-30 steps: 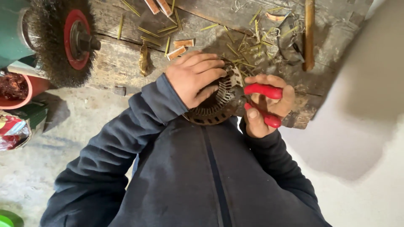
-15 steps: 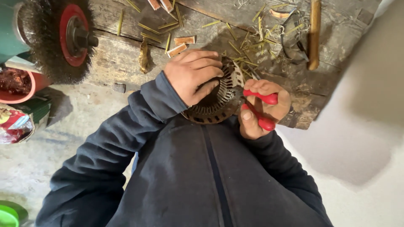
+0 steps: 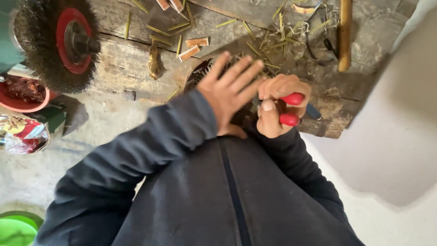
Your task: Using pliers to remove insulating strips from an electric motor stator on a workbench.
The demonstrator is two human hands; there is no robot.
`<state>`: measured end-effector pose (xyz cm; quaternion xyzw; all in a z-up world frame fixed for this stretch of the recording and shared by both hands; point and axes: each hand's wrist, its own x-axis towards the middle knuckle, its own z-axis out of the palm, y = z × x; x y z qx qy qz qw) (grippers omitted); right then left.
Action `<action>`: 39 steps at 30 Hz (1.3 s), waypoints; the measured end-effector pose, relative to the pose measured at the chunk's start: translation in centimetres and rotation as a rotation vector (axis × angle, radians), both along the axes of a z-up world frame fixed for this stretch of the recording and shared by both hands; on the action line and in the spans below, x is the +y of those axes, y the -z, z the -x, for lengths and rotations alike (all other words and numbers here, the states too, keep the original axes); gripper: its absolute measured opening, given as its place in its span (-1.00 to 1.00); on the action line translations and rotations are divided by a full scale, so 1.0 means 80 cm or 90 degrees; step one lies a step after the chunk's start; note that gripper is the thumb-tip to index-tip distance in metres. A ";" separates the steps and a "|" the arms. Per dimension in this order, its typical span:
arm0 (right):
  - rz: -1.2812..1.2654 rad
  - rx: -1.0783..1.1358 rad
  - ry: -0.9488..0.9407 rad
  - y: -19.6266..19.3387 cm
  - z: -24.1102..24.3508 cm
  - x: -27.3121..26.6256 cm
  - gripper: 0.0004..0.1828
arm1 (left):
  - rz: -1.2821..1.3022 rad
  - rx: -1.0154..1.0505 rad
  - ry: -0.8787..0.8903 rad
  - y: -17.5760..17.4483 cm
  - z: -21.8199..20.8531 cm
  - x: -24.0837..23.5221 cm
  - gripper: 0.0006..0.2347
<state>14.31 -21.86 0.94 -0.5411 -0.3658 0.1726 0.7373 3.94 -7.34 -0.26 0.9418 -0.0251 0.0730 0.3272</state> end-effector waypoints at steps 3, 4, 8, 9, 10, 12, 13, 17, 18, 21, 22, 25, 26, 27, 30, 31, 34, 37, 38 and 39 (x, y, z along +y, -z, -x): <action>-0.012 -0.011 -0.008 0.003 -0.004 0.006 -0.69 | -0.015 0.042 -0.010 0.006 -0.009 -0.014 0.06; -0.012 -0.013 -0.007 0.001 -0.005 0.008 -0.69 | -0.016 0.040 -0.009 0.004 -0.015 -0.013 0.06; 0.006 -0.111 -0.042 -0.008 -0.002 0.009 -0.74 | -0.018 0.074 -0.045 0.005 -0.018 -0.020 -0.02; 0.020 -0.126 -0.032 -0.010 -0.001 0.009 -0.77 | -0.016 0.073 -0.056 0.008 -0.017 -0.022 -0.04; 0.018 -0.124 -0.035 -0.016 -0.001 0.011 -0.77 | -0.017 0.074 -0.059 0.013 -0.019 -0.022 -0.04; 0.079 -0.146 0.006 -0.031 0.003 0.008 -0.78 | 0.016 0.031 -0.068 0.024 -0.013 -0.030 -0.06; 0.074 -0.146 -0.007 -0.066 -0.009 -0.012 -0.78 | 0.014 0.031 -0.081 0.021 -0.016 -0.024 -0.06; 0.284 -0.420 0.005 -0.163 -0.061 -0.079 -0.58 | 0.030 0.025 -0.046 0.010 -0.013 -0.018 -0.02; 0.215 -0.325 -0.008 -0.174 -0.077 -0.088 -0.44 | 0.040 0.023 -0.030 0.010 -0.015 -0.015 0.00; 0.078 -0.379 -0.054 -0.134 -0.110 -0.120 -0.17 | 0.123 -0.017 -0.038 0.014 -0.012 -0.009 0.01; 0.086 -0.375 -0.055 -0.124 -0.117 -0.134 -0.17 | 0.131 -0.014 -0.037 0.008 -0.006 -0.009 0.01; -0.079 0.058 0.020 -0.088 -0.126 -0.142 -0.50 | 0.197 -0.108 -0.023 0.001 -0.008 0.002 -0.11; -0.070 0.022 -0.038 -0.079 -0.121 -0.125 -0.19 | 0.206 -0.122 -0.011 0.004 -0.006 -0.002 -0.32; -0.065 -0.015 -0.099 -0.066 -0.118 -0.103 0.13 | 0.209 -0.137 -0.001 0.007 -0.005 -0.001 -0.53; -0.194 0.171 -0.043 -0.050 -0.077 -0.049 -0.40 | 0.123 -0.196 -0.007 0.020 0.004 0.032 -0.86; -0.195 0.168 -0.038 -0.054 -0.078 -0.040 -0.40 | 0.124 -0.197 -0.001 0.012 0.010 0.048 -0.86; -0.171 0.095 0.011 -0.045 -0.087 -0.033 -0.06 | -0.050 -0.146 -0.078 -0.012 0.024 0.093 -0.91; -0.265 0.542 -0.203 -0.020 -0.072 -0.045 -0.35 | -0.145 -0.165 -0.214 -0.015 0.042 0.111 -0.45; -0.183 0.310 -0.136 -0.026 -0.048 -0.029 -0.24 | -0.110 -0.155 -0.149 -0.001 0.050 0.110 -0.43; -0.096 0.078 -0.065 -0.031 -0.024 -0.013 -0.03 | -0.074 -0.144 -0.082 0.013 0.059 0.108 -0.41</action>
